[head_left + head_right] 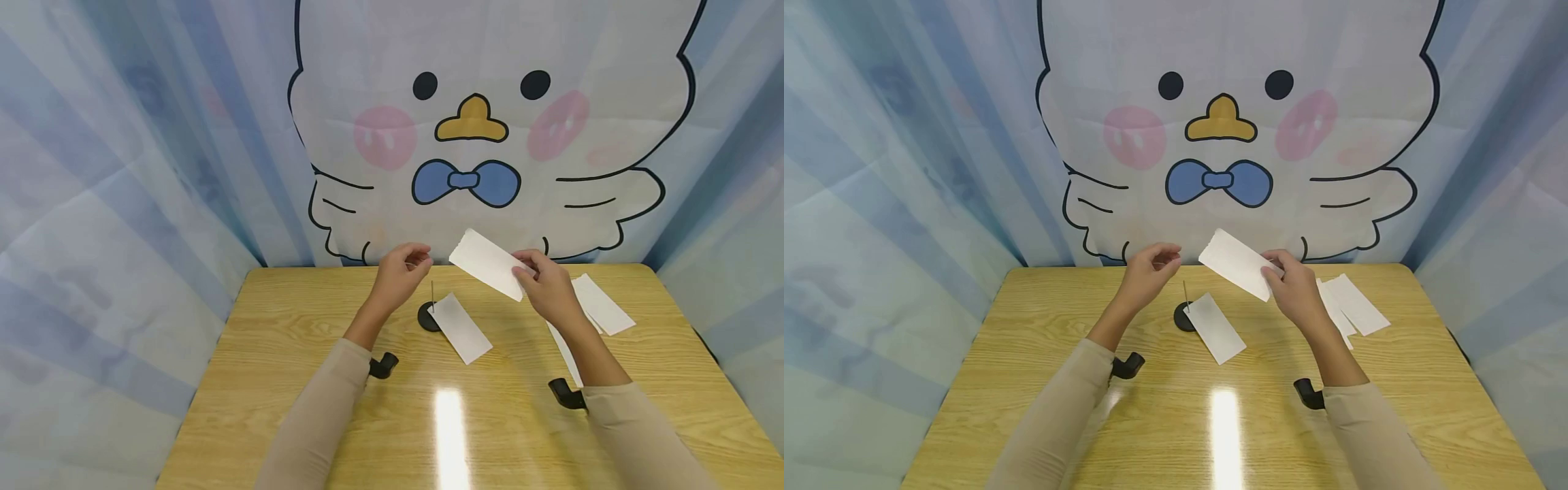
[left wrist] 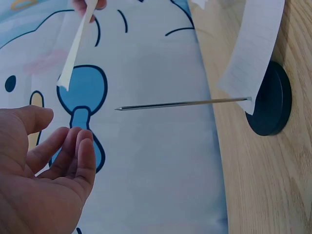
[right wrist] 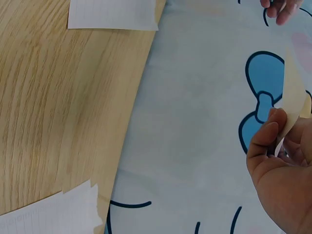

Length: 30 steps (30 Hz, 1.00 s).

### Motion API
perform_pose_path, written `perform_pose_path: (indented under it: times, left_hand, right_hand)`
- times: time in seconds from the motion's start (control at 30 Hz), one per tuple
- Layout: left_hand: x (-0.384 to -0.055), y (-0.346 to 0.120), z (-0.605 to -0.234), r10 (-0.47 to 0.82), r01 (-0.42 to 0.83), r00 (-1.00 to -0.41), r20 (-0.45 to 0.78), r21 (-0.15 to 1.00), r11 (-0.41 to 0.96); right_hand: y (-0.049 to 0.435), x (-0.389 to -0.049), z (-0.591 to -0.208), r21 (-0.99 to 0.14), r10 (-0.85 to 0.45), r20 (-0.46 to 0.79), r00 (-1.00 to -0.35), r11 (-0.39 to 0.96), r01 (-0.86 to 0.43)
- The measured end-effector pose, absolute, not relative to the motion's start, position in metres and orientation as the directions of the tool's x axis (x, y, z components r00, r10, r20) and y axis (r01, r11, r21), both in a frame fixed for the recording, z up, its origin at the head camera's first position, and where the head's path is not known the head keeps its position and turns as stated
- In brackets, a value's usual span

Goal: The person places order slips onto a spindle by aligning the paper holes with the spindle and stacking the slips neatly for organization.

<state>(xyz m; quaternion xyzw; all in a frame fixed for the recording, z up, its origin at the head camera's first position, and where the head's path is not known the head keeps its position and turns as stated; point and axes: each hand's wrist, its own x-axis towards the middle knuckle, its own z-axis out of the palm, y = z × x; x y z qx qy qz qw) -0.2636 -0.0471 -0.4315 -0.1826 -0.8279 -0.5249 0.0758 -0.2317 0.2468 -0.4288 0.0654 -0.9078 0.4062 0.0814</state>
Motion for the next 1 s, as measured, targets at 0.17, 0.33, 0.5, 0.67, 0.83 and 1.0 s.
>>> perform_pose_path:
  times: [0.17, 0.33, 0.5, 0.67, 0.83, 1.0]
  left_hand:
    - [-0.265, -0.041, -0.427, 0.206, 0.363, -0.929, 0.307, 0.859, 0.361]
    - [-0.267, -0.039, -0.427, 0.204, 0.336, -0.938, 0.281, 0.880, 0.336]
    - [-0.268, -0.039, -0.429, 0.195, 0.307, -0.947, 0.257, 0.901, 0.306]
    - [-0.270, -0.039, -0.432, 0.167, 0.299, -0.951, 0.259, 0.910, 0.287]
    - [-0.270, -0.040, -0.435, 0.159, 0.304, -0.950, 0.267, 0.905, 0.298]
    - [-0.270, -0.040, -0.437, 0.161, 0.296, -0.953, 0.258, 0.906, 0.302]
  right_hand:
    - [0.234, -0.234, -0.429, -0.730, -0.072, 0.212, -0.975, 0.651, -0.207]
    - [0.223, -0.236, -0.430, -0.737, -0.089, 0.212, -0.973, 0.639, -0.219]
    - [0.216, -0.237, -0.432, -0.746, -0.111, 0.198, -0.974, 0.627, -0.223]
    - [0.213, -0.238, -0.432, -0.744, -0.119, 0.197, -0.973, 0.628, -0.227]
    - [0.212, -0.238, -0.432, -0.737, -0.130, 0.192, -0.973, 0.636, -0.230]
    - [0.213, -0.238, -0.434, -0.719, -0.144, 0.182, -0.973, 0.656, -0.231]
